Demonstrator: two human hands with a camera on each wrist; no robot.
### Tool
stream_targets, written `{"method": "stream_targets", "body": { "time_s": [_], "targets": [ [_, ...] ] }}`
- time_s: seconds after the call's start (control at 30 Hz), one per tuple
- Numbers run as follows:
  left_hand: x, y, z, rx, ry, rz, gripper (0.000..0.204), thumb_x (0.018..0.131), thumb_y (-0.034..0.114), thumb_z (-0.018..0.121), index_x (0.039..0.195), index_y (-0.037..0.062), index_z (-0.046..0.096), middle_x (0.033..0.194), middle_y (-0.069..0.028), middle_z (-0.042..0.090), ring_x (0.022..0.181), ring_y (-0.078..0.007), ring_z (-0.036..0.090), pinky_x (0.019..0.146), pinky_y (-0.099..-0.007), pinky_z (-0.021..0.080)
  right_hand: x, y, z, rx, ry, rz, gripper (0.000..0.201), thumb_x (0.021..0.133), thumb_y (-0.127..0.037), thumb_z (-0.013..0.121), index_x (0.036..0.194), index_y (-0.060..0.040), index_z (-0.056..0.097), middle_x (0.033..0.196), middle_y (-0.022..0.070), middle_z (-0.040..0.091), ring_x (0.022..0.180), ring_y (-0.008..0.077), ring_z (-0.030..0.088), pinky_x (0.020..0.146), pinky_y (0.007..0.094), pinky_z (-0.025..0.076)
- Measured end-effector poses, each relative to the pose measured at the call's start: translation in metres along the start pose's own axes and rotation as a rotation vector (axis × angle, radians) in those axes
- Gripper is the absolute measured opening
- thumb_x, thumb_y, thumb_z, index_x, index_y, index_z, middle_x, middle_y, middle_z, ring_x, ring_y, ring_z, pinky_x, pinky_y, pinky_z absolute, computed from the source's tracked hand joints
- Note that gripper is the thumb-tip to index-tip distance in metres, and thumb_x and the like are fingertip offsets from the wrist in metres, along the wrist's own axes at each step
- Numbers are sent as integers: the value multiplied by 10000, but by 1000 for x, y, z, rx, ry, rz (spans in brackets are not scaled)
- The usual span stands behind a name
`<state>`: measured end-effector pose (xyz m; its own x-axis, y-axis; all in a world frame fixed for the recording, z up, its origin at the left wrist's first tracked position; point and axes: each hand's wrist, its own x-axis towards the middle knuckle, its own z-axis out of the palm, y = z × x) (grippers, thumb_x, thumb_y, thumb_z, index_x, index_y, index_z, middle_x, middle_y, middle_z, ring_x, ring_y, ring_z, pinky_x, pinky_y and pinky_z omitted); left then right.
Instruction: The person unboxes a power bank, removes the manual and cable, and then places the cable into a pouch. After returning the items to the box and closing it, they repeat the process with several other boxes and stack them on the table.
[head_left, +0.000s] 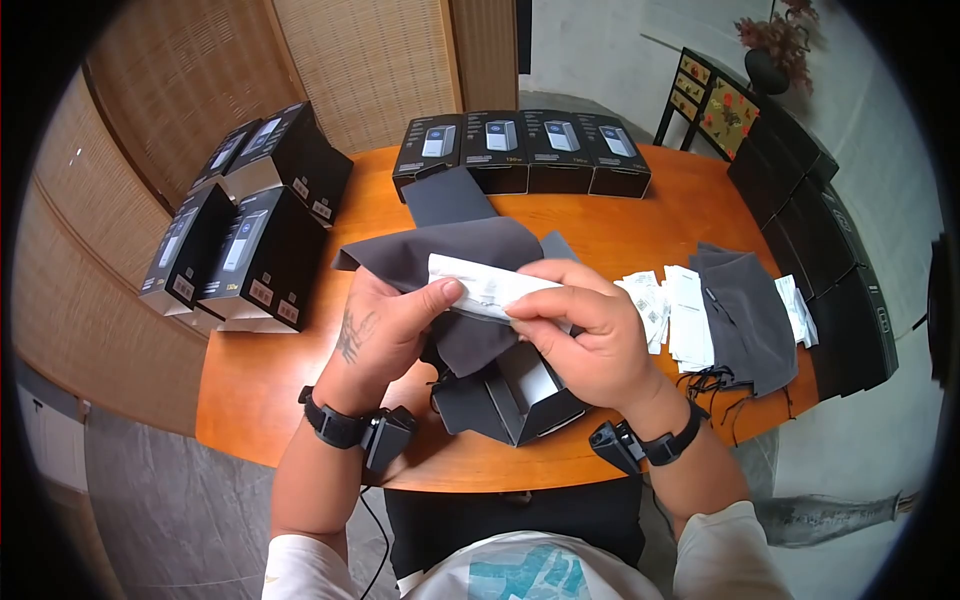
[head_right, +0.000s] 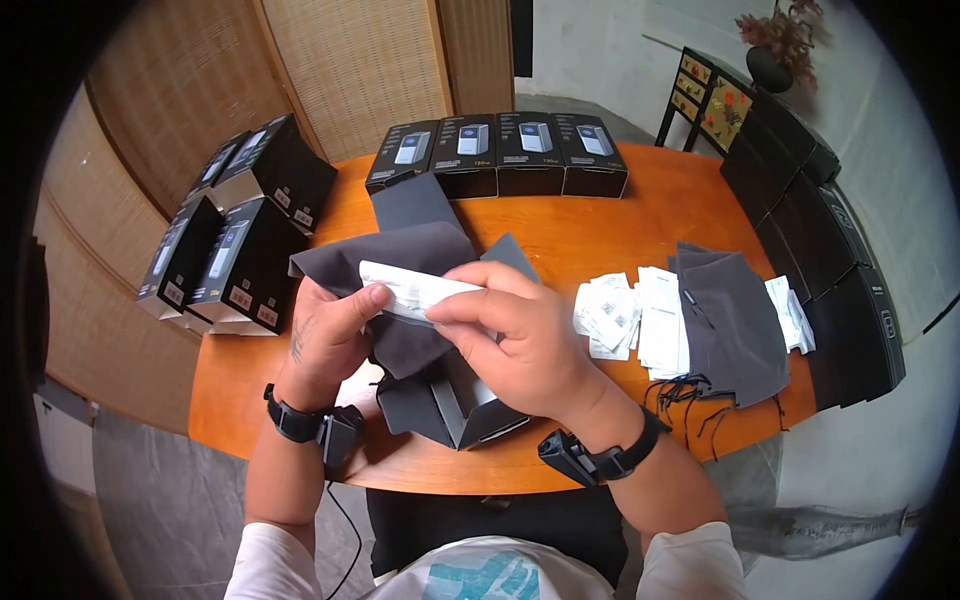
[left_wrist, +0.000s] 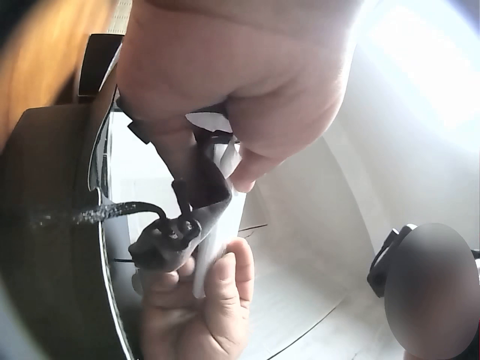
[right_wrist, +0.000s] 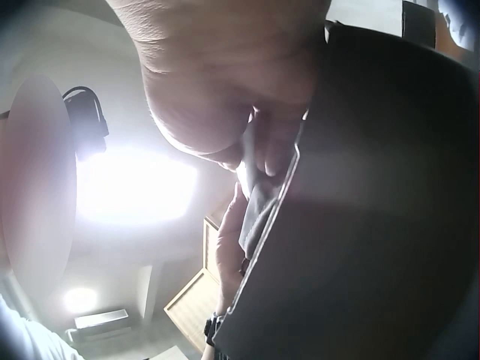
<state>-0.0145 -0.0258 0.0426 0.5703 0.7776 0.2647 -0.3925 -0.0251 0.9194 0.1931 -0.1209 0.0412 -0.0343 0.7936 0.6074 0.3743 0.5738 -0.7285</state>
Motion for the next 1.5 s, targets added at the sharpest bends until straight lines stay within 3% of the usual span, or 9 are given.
{"method": "stream_targets", "body": {
  "time_s": [0.2, 0.33, 0.57, 0.77, 0.97, 1.07, 1.2, 1.33, 1.5],
  "targets": [
    [12, -6, -10, -272, 148, 35, 393, 1069, 305, 535, 1289, -14, 598, 1266, -141, 689, 1140, -262, 680, 1019, -431, 532, -2, -1, -7, 386, 191, 262, 180, 952, 83, 612, 1096, 63, 719, 1093, 111, 683, 865, 148, 728, 766, 261, 618],
    [17, 0, -35, -523, 216, 25, 358, 1019, 148, 592, 1326, -32, 558, 1221, -168, 694, 1126, -281, 700, 984, -424, 577, 2, 2, -31, 569, 119, 407, 172, 938, 37, 658, 1088, 31, 742, 988, 102, 726, 759, 130, 722, 683, 247, 612],
    [17, 9, -34, -373, 71, 35, 525, 880, -25, 686, 1371, -42, 502, 1273, -193, 650, 1113, -307, 712, 931, -414, 628, 6, -2, -29, 419, -54, 577, 165, 936, 25, 660, 1073, 30, 751, 957, 97, 729, 743, 118, 708, 655, 241, 598],
    [16, 8, -19, -265, 134, 21, 622, 835, -25, 740, 1403, -41, 485, 1280, -191, 654, 1119, -294, 708, 986, -405, 590, 7, -7, -27, 432, -67, 609, 169, 932, 21, 660, 1073, 25, 753, 945, 95, 731, 735, 109, 703, 644, 242, 595],
    [18, 1, -16, -60, 250, 204, 613, 824, -97, 676, 1395, -24, 466, 1352, -160, 608, 1256, -274, 618, 1099, -415, 492, 6, -2, -32, 475, -14, 624, 165, 941, 2, 656, 1075, 31, 748, 937, 89, 732, 690, 99, 687, 623, 239, 586],
    [17, -4, -17, 293, 381, 302, 633, 826, -68, 699, 1413, -21, 469, 1361, -151, 606, 1253, -257, 608, 1109, -395, 459, 7, 3, -31, 505, 51, 650, 170, 947, -6, 650, 1084, 35, 742, 943, 91, 731, 688, 97, 685, 622, 234, 583],
    [15, -5, -16, 499, 323, 318, 712, 842, -26, 727, 1470, -18, 393, 1415, -143, 558, 1315, -234, 561, 1128, -359, 442, 8, 0, -23, 444, 74, 629, 175, 949, -6, 649, 1095, 21, 742, 958, 80, 730, 705, 101, 685, 647, 232, 581],
    [15, -13, -9, 143, 216, 240, 750, 827, -83, 744, 1485, 46, 406, 1444, -138, 535, 1322, -257, 555, 1151, -416, 428, 6, -1, -21, 326, -48, 608, 167, 950, -8, 652, 1087, 11, 748, 965, 70, 729, 720, 104, 684, 663, 233, 578],
    [13, -4, -6, 376, 188, 243, 787, 816, -7, 766, 1496, -20, 371, 1445, -138, 543, 1332, -234, 550, 1137, -366, 435, 6, 1, -25, 349, -7, 606, 159, 950, -16, 655, 1075, 8, 750, 963, 66, 726, 717, 85, 677, 649, 218, 568]
  ]
}}
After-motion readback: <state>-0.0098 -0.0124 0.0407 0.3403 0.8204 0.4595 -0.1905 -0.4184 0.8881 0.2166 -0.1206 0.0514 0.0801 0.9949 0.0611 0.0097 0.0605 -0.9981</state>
